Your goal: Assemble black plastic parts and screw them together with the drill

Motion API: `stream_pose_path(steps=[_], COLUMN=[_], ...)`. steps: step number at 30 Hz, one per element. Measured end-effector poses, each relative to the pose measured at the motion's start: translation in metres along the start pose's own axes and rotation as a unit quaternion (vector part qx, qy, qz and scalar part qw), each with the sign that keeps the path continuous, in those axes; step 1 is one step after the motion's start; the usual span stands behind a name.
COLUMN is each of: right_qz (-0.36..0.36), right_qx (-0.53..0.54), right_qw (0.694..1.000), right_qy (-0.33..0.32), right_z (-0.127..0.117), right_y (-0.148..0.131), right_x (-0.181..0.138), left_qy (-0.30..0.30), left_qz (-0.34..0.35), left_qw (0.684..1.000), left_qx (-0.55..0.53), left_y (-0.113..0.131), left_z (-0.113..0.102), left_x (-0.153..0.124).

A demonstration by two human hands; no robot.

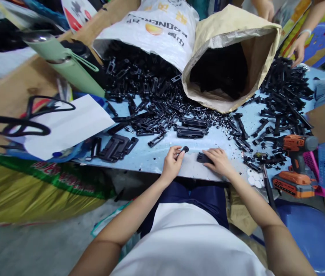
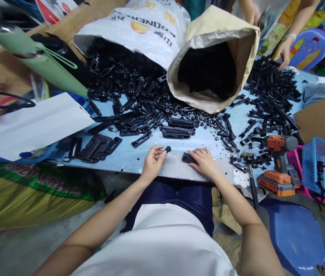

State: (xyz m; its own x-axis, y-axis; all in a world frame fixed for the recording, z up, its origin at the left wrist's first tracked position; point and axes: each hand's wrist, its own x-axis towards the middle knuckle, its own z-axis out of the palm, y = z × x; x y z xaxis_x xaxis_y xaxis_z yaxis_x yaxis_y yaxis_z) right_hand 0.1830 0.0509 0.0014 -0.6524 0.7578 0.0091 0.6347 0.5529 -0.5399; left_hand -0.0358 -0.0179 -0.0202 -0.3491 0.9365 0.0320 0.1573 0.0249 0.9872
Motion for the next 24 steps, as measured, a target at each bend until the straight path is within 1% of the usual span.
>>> stream_pose_path(steps=[1, 3, 4, 6, 7, 8, 9, 10, 13, 15, 17, 20, 21, 22, 24], right_qz=[0.007, 0.039, 0.061, 0.096, 0.103, 0.103, 0.095, 0.080, 0.017, -0.011, -0.014, -0.005, -0.009, -0.018, -0.041], right_qx=[0.032, 0.152, 0.228, 0.363, 0.406, 0.428, 0.429, 0.415, 0.326, 0.282, 0.271, 0.276, 0.271, 0.261, 0.231], right_qw=[0.999, 0.987, 0.972, 0.927, 0.908, 0.898, 0.898, 0.906, 0.945, 0.959, 0.961, 0.955, 0.955, 0.958, 0.965], right_qy=[0.009, 0.022, 0.022, 0.001, -0.012, -0.021, -0.024, -0.022, 0.001, 0.024, 0.059, 0.110, 0.118, 0.120, 0.118], right_z=[0.007, 0.020, 0.025, 0.029, 0.028, 0.027, 0.024, 0.021, 0.011, 0.009, 0.011, 0.017, 0.017, 0.017, 0.013], right_y=[-0.007, -0.021, -0.028, -0.037, -0.039, -0.040, -0.040, -0.038, -0.034, -0.035, -0.040, -0.047, -0.049, -0.050, -0.049], right_x=[0.007, 0.021, 0.026, 0.032, 0.032, 0.031, 0.029, 0.027, 0.022, 0.021, 0.021, 0.020, 0.020, 0.019, 0.017], left_qy=[-0.012, -0.030, -0.035, -0.036, -0.035, -0.035, -0.035, -0.038, -0.042, -0.026, 0.017, 0.090, 0.096, 0.091, 0.057], left_qz=[0.008, 0.034, 0.050, 0.082, 0.096, 0.109, 0.121, 0.132, 0.158, 0.179, 0.203, 0.233, 0.245, 0.260, 0.290], left_qw=[1.000, 0.999, 0.998, 0.996, 0.994, 0.993, 0.990, 0.987, 0.978, 0.973, 0.969, 0.959, 0.956, 0.953, 0.946], left_qx=[0.001, 0.007, 0.011, 0.022, 0.031, 0.043, 0.060, 0.080, 0.132, 0.142, 0.138, 0.134, 0.132, 0.131, 0.132], left_y=[0.001, 0.005, 0.007, 0.011, 0.012, 0.014, 0.016, 0.017, 0.021, 0.024, 0.027, 0.030, 0.031, 0.031, 0.029], left_z=[0.004, 0.012, 0.015, 0.019, 0.019, 0.019, 0.017, 0.016, 0.014, 0.018, 0.025, 0.035, 0.036, 0.035, 0.030], left_x=[-0.001, -0.003, -0.003, -0.004, -0.005, -0.005, -0.005, -0.006, -0.009, -0.011, -0.014, -0.016, -0.015, -0.014, -0.010])
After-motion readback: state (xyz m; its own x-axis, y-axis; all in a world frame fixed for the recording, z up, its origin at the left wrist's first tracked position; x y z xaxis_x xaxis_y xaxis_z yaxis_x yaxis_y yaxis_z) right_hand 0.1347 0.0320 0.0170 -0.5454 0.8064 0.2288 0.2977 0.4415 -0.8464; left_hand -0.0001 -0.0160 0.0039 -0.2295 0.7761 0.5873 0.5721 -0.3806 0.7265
